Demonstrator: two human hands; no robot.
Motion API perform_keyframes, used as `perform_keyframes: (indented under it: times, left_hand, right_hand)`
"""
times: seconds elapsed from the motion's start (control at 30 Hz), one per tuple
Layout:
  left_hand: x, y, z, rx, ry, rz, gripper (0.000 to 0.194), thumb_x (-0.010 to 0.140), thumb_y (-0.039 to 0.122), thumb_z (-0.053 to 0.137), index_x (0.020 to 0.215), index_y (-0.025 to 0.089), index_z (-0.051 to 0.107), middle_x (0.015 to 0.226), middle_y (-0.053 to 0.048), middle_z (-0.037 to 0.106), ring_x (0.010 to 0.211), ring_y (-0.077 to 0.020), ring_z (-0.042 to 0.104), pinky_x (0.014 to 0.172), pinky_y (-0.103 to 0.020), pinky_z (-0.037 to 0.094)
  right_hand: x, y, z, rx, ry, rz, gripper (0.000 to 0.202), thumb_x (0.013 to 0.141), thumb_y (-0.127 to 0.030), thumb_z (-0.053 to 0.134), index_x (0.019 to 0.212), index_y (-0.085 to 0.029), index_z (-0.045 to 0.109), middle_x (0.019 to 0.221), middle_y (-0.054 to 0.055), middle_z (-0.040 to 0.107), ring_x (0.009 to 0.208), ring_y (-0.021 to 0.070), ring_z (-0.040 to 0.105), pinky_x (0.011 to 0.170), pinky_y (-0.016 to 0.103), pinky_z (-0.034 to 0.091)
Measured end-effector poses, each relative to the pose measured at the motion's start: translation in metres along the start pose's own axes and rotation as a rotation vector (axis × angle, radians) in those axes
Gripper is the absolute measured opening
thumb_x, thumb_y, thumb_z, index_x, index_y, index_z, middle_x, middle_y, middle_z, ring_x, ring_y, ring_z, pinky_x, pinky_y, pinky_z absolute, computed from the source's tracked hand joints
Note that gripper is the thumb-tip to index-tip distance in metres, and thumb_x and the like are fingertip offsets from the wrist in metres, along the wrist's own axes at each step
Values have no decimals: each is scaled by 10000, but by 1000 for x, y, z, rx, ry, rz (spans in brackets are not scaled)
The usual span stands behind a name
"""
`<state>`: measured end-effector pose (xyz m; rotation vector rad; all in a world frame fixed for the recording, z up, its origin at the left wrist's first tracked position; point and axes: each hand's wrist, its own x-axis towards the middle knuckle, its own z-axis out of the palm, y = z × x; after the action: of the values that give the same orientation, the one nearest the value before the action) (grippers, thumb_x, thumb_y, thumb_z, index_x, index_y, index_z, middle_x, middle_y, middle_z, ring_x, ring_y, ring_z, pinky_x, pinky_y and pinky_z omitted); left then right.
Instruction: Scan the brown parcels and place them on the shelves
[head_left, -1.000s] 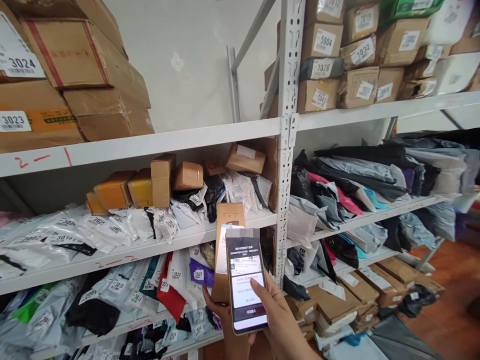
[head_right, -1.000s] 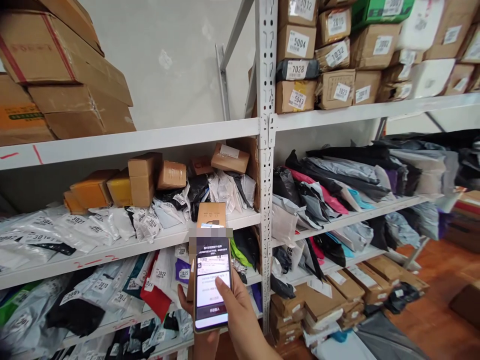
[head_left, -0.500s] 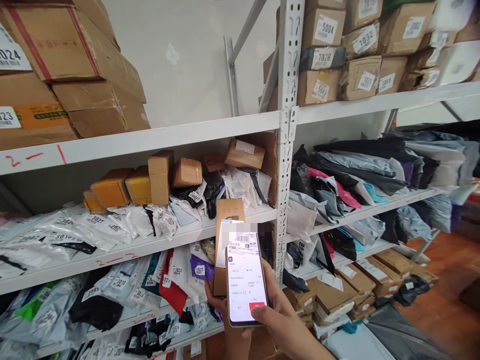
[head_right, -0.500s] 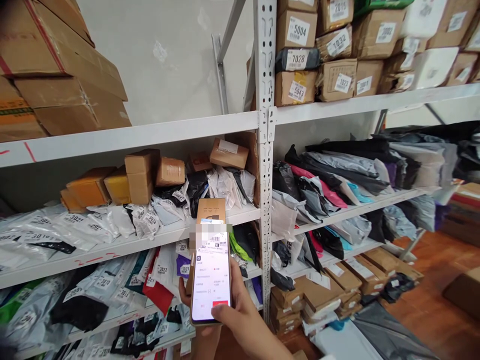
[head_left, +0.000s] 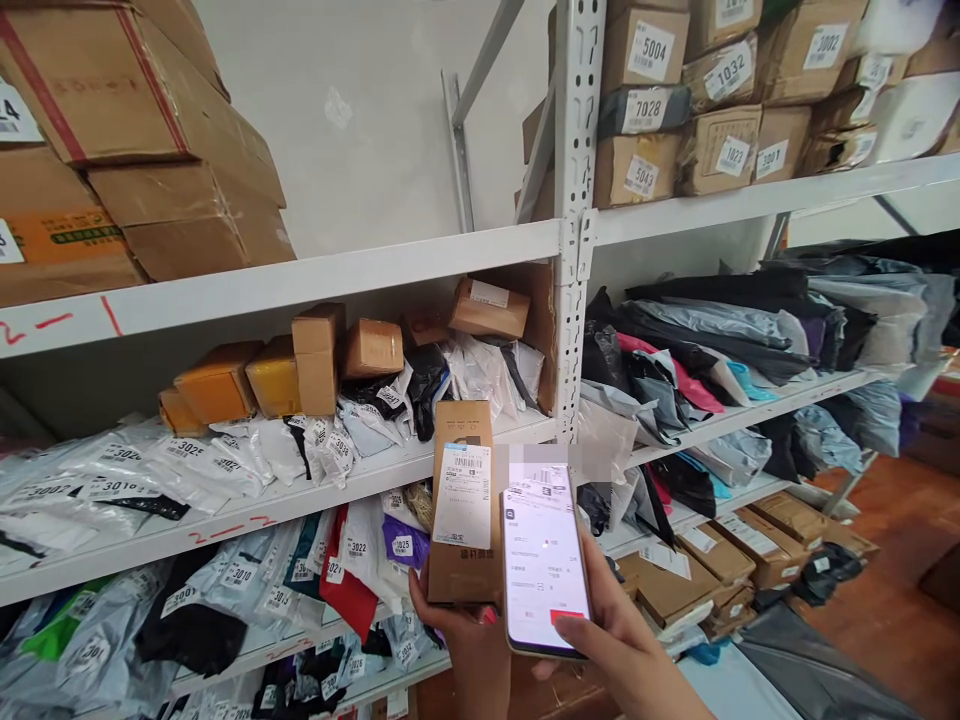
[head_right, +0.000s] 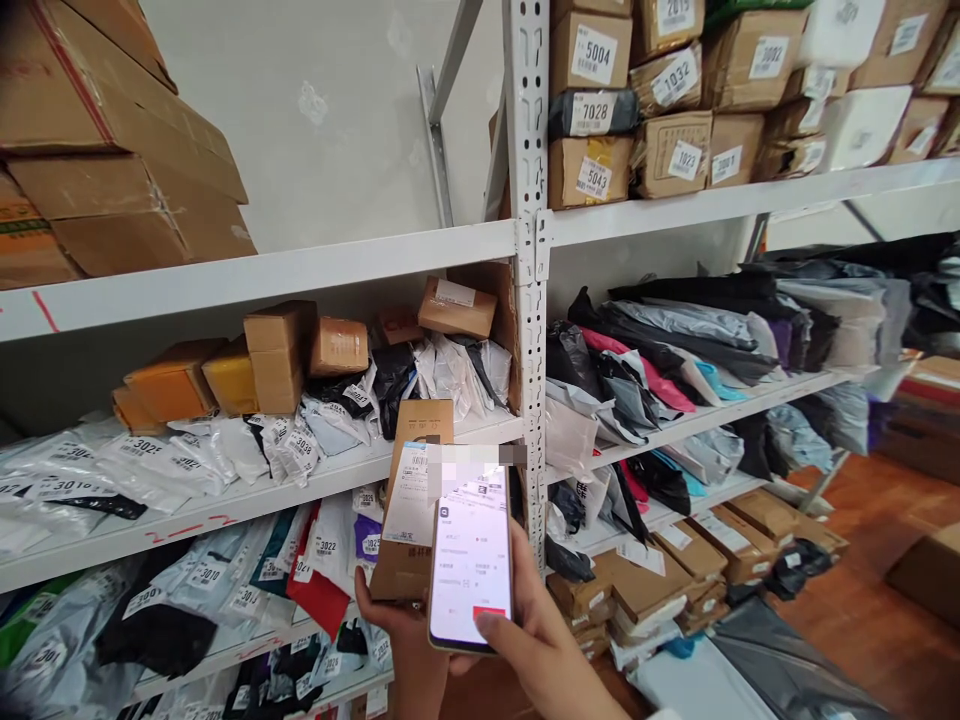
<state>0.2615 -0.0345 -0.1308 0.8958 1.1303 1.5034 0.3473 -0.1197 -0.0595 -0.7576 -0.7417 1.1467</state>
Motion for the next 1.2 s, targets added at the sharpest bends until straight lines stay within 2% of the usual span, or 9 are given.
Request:
perform_keyframes:
  times: [0.07, 0.13, 0.2, 0.33, 0.5, 0.67, 0.8, 1.0, 1.2]
  left_hand:
    - [2, -1, 1, -87, 3, 24, 1381, 480, 183, 836, 1485, 295, -105, 1563, -211, 236, 1243, -343, 521, 917, -403, 549]
    - [2, -3, 2, -117, 12, 31, 1403, 420, 180, 836, 1484, 305, -70, 1547, -214, 259, 1210, -343, 541, 913, -432, 548]
    - [3, -5, 3, -104, 24, 43, 1368, 450, 204, 819, 1483, 306, -71, 1533, -223, 270, 1151, -300, 576, 895, -429, 553]
    - [3, -9, 4, -91, 26, 95, 1359, 463, 212, 816, 1480, 303, -81, 1509, -237, 289, 1056, -236, 603, 839, -378, 564]
    - [6, -16, 2, -61, 24, 168, 1339, 493, 234, 823, 1483, 286, -77, 1529, -257, 237, 1099, -236, 597, 840, -357, 567]
    - [12, -29, -2, -33, 33, 238, 1307, 498, 252, 833, 1485, 280, -24, 1509, -264, 267, 1002, -220, 654, 786, -360, 596]
    - [12, -29, 0, -13, 59, 242, 1299, 505, 252, 825, 1491, 254, -20, 1487, -281, 295, 975, -214, 648, 781, -369, 594]
    - [9, -23, 6, -31, 92, 271, 1259, 512, 238, 791, 1488, 212, -4, 1457, -308, 328, 916, -205, 641, 714, -361, 594]
    - [11, -29, 3, -12, 69, 285, 1216, 526, 221, 789, 1465, 219, 17, 1411, -296, 372, 880, -193, 653, 656, -320, 590]
  right_hand:
    - [-5, -8, -5, -3, 69, 5, 1091, 719, -358, 837, 1539, -356, 117, 1453, 106, 527, 1029, 317, 658, 539, 319, 574]
    - [-8, -14, -10, -12, 122, 6, 1038, 712, -354, 843, 1521, -363, 194, 1413, 95, 569, 972, 311, 679, 541, 333, 579]
    - [-11, -19, -13, -19, 164, -5, 1004, 713, -349, 841, 1510, -363, 229, 1405, 97, 577, 957, 319, 683, 528, 342, 580]
    - [-13, -21, -17, -3, 215, -55, 1056, 696, -347, 848, 1526, -359, 195, 1431, 114, 551, 991, 347, 671, 505, 352, 576]
    - [-12, -21, -20, -2, 260, -58, 1045, 691, -363, 849, 1523, -390, 217, 1495, 82, 485, 1110, 362, 618, 492, 329, 562]
    - [-10, -18, -21, 1, 249, -59, 1021, 716, -386, 824, 1527, -398, 203, 1511, 56, 467, 1176, 353, 575, 500, 308, 560]
    - [-10, -19, -20, -2, 238, -50, 1034, 712, -396, 828, 1528, -396, 193, 1509, 57, 467, 1193, 356, 561, 499, 306, 560]
    - [-9, -17, -21, 3, 220, -56, 1052, 717, -391, 823, 1533, -398, 158, 1498, 69, 483, 1147, 355, 593, 492, 314, 555]
    - [-8, -16, -23, -9, 226, -47, 1052, 720, -396, 819, 1533, -406, 151, 1536, 65, 433, 1041, 335, 645, 507, 332, 563]
